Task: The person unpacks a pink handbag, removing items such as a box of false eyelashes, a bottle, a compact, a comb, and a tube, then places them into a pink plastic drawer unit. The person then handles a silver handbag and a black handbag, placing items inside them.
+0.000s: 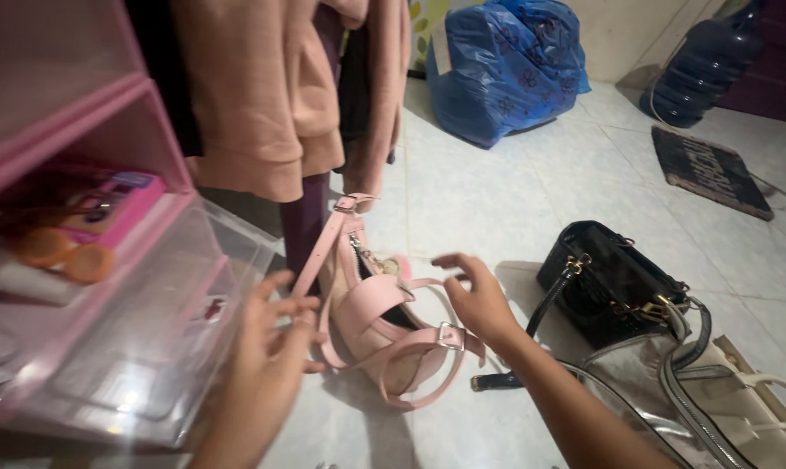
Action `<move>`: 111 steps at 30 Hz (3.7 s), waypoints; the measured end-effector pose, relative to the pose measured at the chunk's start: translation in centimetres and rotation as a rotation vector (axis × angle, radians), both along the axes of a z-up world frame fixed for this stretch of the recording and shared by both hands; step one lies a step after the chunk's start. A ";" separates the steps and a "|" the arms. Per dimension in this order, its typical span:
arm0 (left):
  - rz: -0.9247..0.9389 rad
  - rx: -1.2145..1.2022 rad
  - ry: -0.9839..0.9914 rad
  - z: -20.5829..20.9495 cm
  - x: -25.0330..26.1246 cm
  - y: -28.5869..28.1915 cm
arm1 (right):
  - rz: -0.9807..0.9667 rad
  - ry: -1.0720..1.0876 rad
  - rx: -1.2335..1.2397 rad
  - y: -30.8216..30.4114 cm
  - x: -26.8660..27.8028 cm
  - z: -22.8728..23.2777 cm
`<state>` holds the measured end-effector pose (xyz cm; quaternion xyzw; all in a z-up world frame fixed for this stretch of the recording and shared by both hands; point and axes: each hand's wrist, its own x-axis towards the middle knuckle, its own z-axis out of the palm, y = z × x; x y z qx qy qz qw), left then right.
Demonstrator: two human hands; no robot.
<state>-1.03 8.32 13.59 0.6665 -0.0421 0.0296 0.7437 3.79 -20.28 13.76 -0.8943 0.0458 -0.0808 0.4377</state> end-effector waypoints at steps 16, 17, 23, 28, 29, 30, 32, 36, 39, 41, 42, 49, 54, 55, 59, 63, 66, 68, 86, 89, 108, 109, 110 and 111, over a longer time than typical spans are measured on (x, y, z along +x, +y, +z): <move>-0.018 0.286 0.121 -10.6 3.4 -9.1 | 0.414 0.599 0.246 -2.6 -1.9 -3.8; -0.035 0.251 0.233 -10.3 3.3 -9.0 | 0.403 0.625 0.235 -2.0 -2.0 -3.5; -0.210 0.034 0.427 -9.4 3.4 -8.1 | 0.062 0.721 0.293 0.4 -3.8 -3.9; -0.199 0.102 0.374 -10.6 2.9 -8.9 | 0.125 0.749 0.690 0.1 -4.2 -5.6; -0.206 0.093 0.328 -10.9 2.8 -9.0 | 0.188 0.741 0.820 -0.1 -4.3 -5.9; -0.195 0.091 0.316 -11.2 2.8 -9.1 | 0.146 0.715 0.739 -0.1 -4.4 -6.3; -0.170 0.088 0.295 -11.9 2.5 -9.0 | 0.064 0.662 0.581 0.0 -4.4 -7.1; -0.145 -0.087 0.259 -12.6 2.4 -9.0 | 0.302 0.289 0.258 0.3 -4.9 -7.8; -0.123 -0.089 0.041 -12.5 2.2 -9.2 | 0.517 0.068 -0.213 0.8 -6.1 -7.9; -0.038 0.213 -0.341 -12.4 1.6 -9.3 | 0.532 0.258 -0.258 1.1 -7.2 -7.7; -0.020 0.266 -0.368 -12.4 1.4 -9.3 | 0.538 0.245 -0.285 1.3 -7.4 -7.5; 0.005 0.023 -0.041 -13.4 2.4 -8.9 | 0.274 0.235 0.292 0.6 -7.2 -6.3; 0.098 -0.044 0.070 -13.2 2.7 -7.9 | 0.092 0.264 0.520 -0.1 -7.0 -6.8; 0.112 -0.055 0.180 -13.1 2.5 -7.6 | 0.100 0.244 0.508 0.1 -7.3 -7.0; 0.099 -0.141 0.453 -12.5 2.0 -6.7 | 0.266 0.051 0.202 1.2 -8.8 -5.8; 0.077 -0.107 0.219 -12.4 1.7 -6.2 | -0.029 0.384 0.025 2.5 -9.7 -3.4; 0.071 0.018 0.120 -12.5 1.5 -6.3 | -0.008 0.220 -0.319 2.8 -10.1 -2.3; 0.047 0.015 0.098 -12.5 1.4 -6.5 | 0.053 0.047 -0.384 2.8 -10.2 -2.4; -0.018 0.009 0.545 -10.7 1.3 -4.7 | 0.710 0.670 -0.783 3.5 -1.4 -9.7; -0.059 -0.012 0.562 -10.3 1.1 -4.3 | 0.859 0.557 -0.793 2.9 0.2 -11.8; -0.059 -0.045 0.572 -10.8 0.9 -4.1 | 0.884 0.625 -0.699 1.4 0.2 -14.2; -0.058 -0.037 0.568 -10.9 0.9 -4.1 | 0.914 0.610 -0.759 1.7 0.3 -14.2; -0.057 -0.029 0.563 -10.9 0.9 -4.0 | 0.944 0.594 -0.819 2.0 0.3 -14.1; -0.063 -0.040 0.562 -10.9 0.8 -4.0 | 0.885 0.639 -0.777 2.1 0.3 -13.9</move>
